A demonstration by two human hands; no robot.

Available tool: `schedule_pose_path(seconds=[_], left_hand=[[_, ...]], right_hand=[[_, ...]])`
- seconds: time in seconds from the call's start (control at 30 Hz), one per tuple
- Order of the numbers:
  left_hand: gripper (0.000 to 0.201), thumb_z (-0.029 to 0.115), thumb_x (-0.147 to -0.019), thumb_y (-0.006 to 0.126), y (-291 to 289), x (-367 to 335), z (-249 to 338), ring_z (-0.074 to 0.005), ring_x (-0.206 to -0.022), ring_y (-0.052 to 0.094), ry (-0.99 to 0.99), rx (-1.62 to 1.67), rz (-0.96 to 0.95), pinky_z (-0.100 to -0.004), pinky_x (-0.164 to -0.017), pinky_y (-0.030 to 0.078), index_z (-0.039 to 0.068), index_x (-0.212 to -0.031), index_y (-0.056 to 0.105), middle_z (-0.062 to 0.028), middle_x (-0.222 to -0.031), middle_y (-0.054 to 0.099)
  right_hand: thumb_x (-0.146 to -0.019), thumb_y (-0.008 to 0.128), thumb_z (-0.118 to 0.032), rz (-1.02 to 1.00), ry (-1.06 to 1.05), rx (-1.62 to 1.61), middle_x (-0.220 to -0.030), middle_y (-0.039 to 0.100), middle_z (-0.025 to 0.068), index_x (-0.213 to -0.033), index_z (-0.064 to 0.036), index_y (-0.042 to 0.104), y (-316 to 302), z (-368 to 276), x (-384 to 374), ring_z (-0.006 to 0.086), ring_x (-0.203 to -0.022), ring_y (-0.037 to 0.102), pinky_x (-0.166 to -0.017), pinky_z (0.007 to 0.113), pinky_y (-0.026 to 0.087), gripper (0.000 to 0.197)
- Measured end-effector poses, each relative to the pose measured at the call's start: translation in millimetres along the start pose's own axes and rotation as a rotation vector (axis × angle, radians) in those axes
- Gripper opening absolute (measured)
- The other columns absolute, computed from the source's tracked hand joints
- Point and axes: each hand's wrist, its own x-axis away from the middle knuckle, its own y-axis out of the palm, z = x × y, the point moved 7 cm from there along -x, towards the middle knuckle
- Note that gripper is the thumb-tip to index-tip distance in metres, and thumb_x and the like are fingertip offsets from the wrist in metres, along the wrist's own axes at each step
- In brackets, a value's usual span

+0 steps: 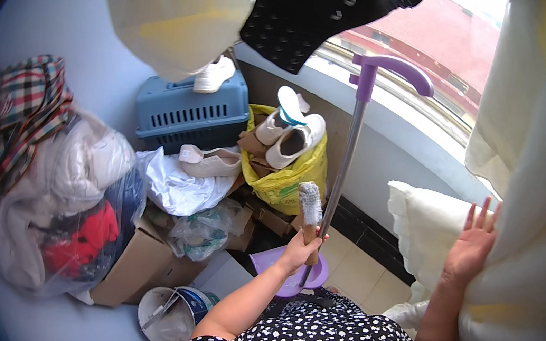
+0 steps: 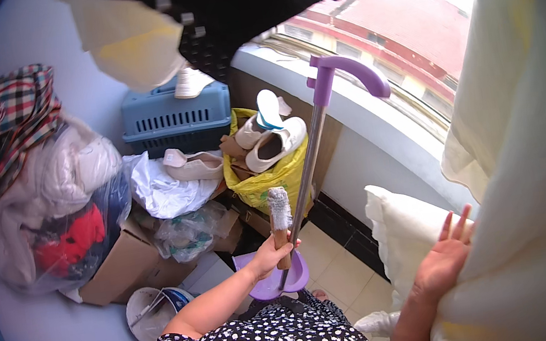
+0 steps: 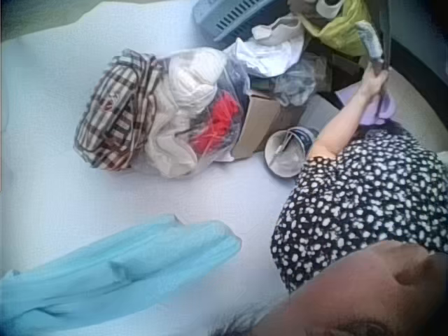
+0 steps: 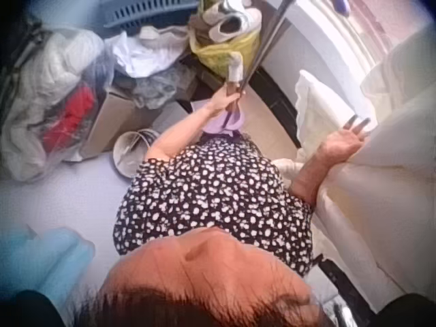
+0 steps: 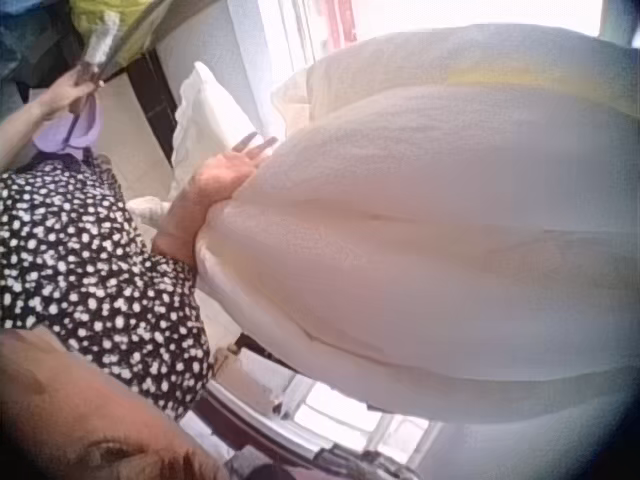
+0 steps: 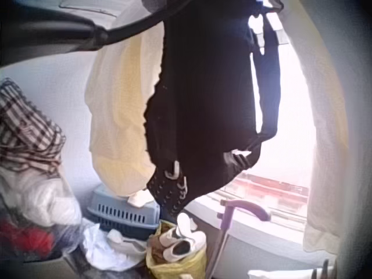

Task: The person cleans a window sill and floor baseboards using a brush and a dustpan. They also move several pairs of shoes from a cluttered floor area onto the window sill to clear the space.

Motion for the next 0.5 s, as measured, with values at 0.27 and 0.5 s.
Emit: schedule_pose_path(seconds=[0.27,0.5], left_hand=[[0.028,0.008,-0.091,0.052,47.9,-66.7,-5.1,-0.0142,-0.105,0.051,-0.089,0.032,-0.119,-0.0313,-0.095,0.038,0.008,-0.116,0.042,-0.0059,-0.11,0.057],[0.026,0.008,-0.092,0.051,112.3,-148.3,-12.5,-0.0137,-0.106,0.052,-0.172,0.114,-0.188,-0.031,-0.095,0.038,0.007,-0.117,0.044,-0.0055,-0.111,0.057]], right_hand=[[-0.099,0.015,-0.037,0.546,-0.476,0.261,-0.146,0.021,0.0174,-0.138,0.0049,0.022,-54.2,-95.9,-24.5,0.0292,-0.137,0.015,-0.114,0.046,0.013,0.057],[-0.092,0.048,-0.035,-0.127,-0.282,0.447,-0.137,0.033,0.0174,-0.139,0.0013,0.021,24.1,113.8,-85.3,0.0286,-0.128,0.034,-0.104,0.046,0.029,0.065]])
